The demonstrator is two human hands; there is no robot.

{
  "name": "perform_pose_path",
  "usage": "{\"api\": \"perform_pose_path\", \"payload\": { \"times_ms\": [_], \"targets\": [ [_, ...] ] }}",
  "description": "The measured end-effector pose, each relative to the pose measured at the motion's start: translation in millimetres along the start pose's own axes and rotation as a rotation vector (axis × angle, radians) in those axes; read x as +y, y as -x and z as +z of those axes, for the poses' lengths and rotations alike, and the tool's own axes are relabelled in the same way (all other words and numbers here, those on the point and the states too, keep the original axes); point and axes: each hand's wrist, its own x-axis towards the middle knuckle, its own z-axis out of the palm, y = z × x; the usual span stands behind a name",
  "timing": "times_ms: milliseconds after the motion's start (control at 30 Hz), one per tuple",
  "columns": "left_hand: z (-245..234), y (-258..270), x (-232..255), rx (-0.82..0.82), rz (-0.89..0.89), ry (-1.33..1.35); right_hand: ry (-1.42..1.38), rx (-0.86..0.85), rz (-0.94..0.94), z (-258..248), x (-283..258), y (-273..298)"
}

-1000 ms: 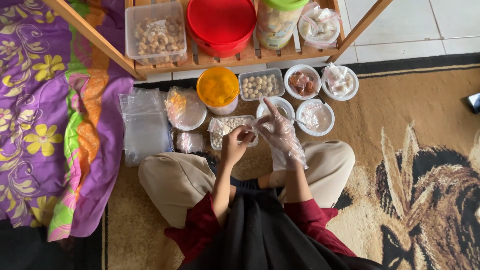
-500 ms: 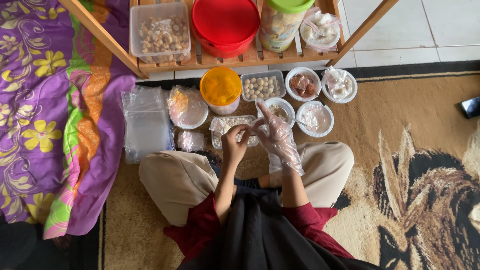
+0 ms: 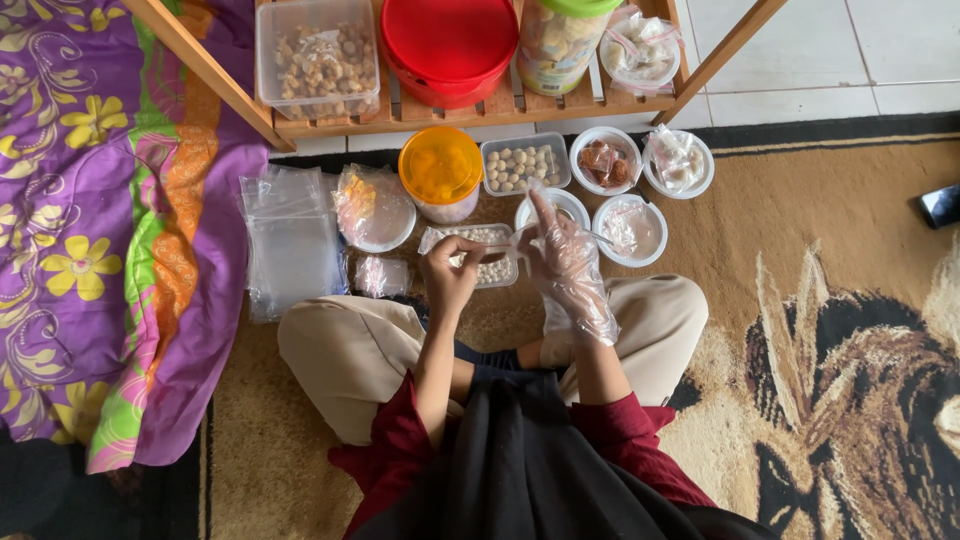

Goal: A person sitting on the floor is manually packaging various small snacks from bowls into plastic bags using a spoon and their hands.

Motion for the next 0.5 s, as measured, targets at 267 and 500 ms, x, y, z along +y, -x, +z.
{"api": "perform_pose_path", "payload": {
  "times_ms": [267, 500],
  "targets": [
    [-24, -4, 28, -0.090, -0.061, 0.148, 0.082, -0.313, 0.332, -45, -35, -25],
    [-9, 2, 25, -0.223, 0.028, 0.108, 0.015, -0.262, 0.174, -6, -13, -5]
  ]
}}
